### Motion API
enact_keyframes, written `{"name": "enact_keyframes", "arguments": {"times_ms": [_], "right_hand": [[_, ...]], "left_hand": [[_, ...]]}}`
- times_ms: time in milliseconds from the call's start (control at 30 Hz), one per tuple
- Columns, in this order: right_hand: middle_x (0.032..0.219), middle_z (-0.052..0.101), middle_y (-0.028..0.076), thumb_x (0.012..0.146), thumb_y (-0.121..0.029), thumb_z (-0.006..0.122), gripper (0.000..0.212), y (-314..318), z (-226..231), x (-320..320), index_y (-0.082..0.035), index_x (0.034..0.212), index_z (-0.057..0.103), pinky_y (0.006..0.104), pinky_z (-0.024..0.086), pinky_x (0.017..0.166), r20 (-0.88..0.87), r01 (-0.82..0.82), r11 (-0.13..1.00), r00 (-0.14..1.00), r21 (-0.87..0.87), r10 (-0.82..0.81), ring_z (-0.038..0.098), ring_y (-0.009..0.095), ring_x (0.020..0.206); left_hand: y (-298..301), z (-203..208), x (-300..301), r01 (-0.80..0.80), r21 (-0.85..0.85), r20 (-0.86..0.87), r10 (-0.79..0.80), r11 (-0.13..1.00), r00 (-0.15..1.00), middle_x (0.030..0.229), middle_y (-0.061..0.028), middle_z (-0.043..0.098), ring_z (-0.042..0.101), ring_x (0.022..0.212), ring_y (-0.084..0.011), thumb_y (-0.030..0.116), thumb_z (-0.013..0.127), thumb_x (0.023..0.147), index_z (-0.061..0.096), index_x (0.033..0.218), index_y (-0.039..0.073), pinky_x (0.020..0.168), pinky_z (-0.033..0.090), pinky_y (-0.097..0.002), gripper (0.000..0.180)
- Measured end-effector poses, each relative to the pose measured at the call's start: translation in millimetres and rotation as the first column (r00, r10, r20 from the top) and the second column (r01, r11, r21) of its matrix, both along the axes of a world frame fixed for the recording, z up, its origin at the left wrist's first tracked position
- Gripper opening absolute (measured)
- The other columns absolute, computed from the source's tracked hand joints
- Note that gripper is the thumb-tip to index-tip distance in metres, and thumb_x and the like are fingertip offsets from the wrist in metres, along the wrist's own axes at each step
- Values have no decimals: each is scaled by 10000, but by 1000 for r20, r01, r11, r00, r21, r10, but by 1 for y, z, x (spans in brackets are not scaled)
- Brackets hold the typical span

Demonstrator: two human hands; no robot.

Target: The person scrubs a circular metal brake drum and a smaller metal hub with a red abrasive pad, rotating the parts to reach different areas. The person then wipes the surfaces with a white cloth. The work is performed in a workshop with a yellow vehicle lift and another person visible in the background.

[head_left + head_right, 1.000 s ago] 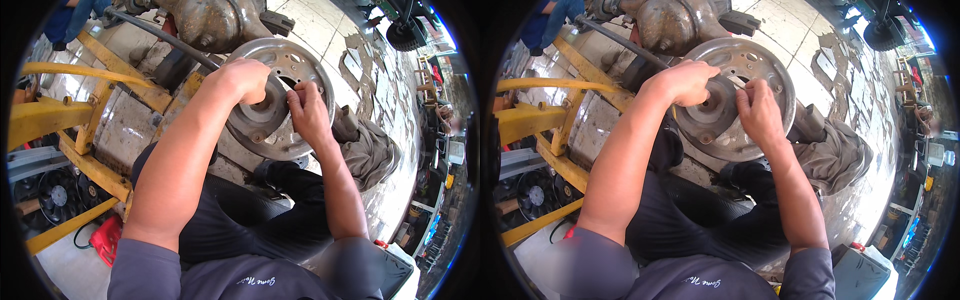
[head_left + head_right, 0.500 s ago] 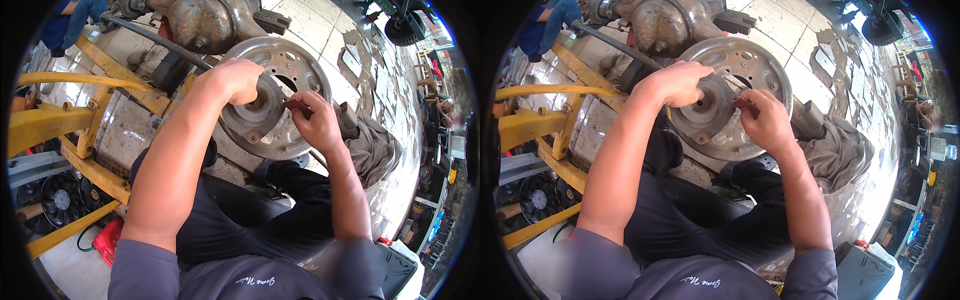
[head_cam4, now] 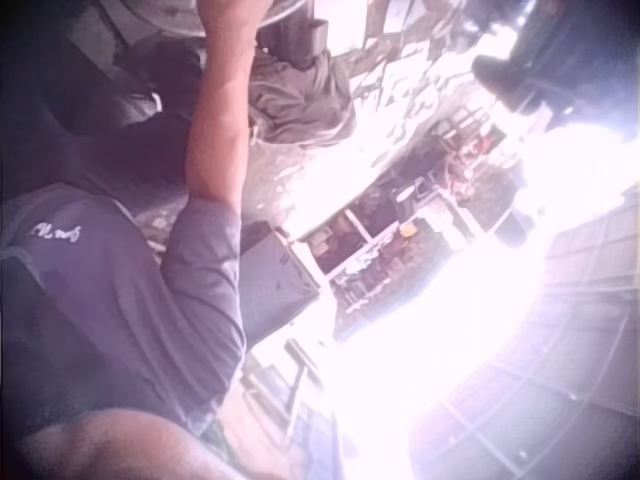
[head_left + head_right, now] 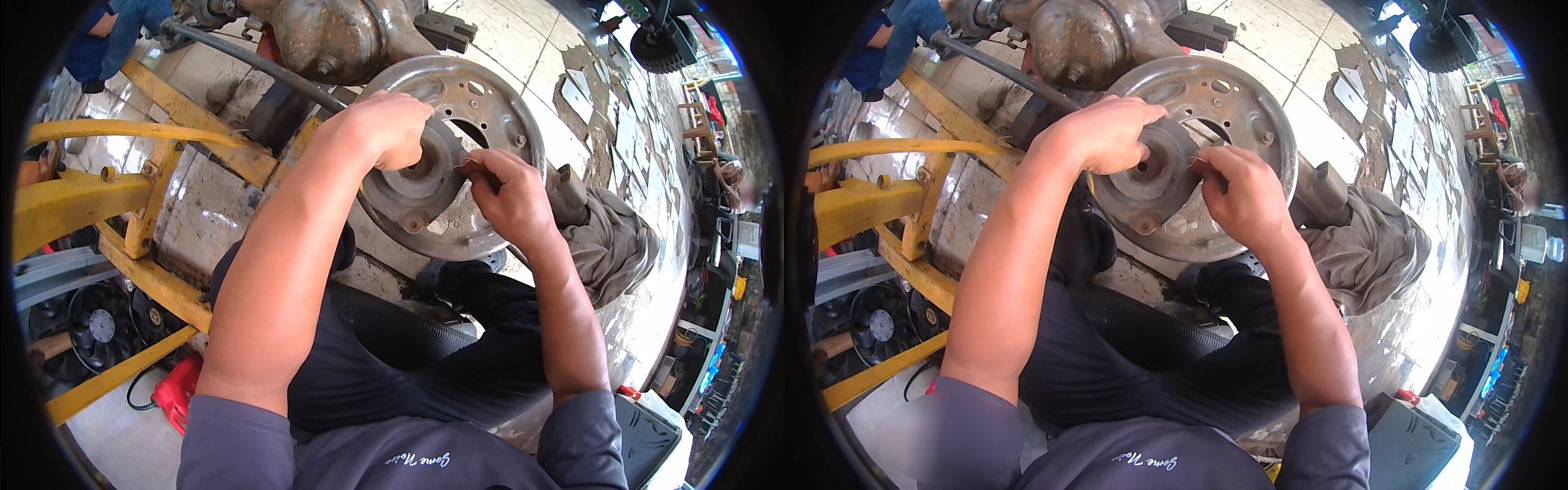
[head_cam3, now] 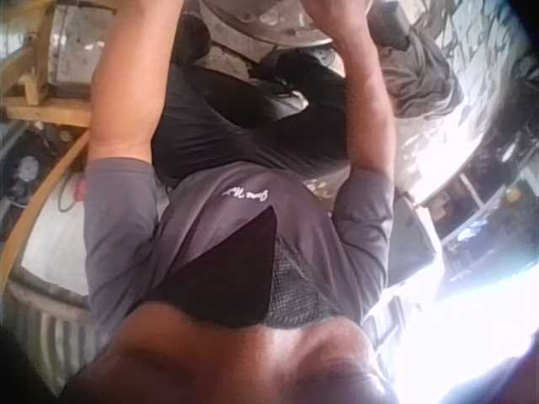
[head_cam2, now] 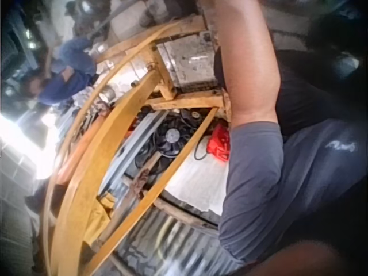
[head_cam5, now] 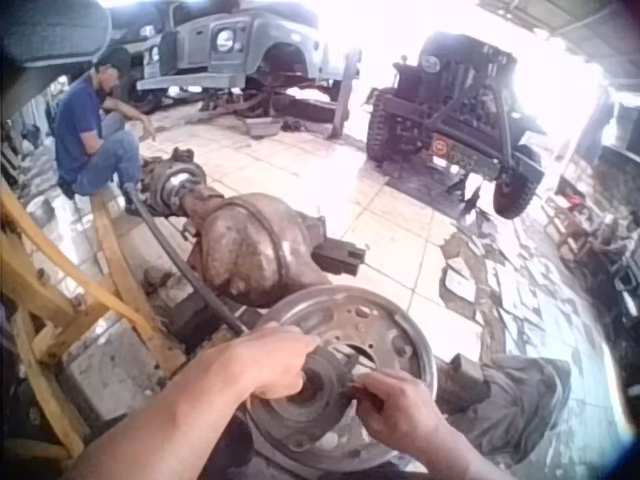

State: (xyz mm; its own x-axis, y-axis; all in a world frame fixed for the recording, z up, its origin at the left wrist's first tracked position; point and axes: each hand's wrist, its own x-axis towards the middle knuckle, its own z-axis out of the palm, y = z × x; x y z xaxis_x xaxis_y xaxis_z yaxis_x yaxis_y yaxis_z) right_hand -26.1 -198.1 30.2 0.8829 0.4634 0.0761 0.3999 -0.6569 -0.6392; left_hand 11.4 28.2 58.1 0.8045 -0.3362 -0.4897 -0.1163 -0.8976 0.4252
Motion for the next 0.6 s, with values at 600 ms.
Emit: {"name": "enact_keyframes", "arguments": {"times_ms": [600], "right_hand": [[947,705,146,825,22,629,232,7,2,-1,-31,1039,701,446,540,848,83,-53,998,995,-37,56,670,369,952]], "left_hand": [[0,-1,0,4,24,8,-4,1000,1000,1499,-158,524,474,1403,-338,121,662,910,477,1509,67,1182,397,-408,630]]}}
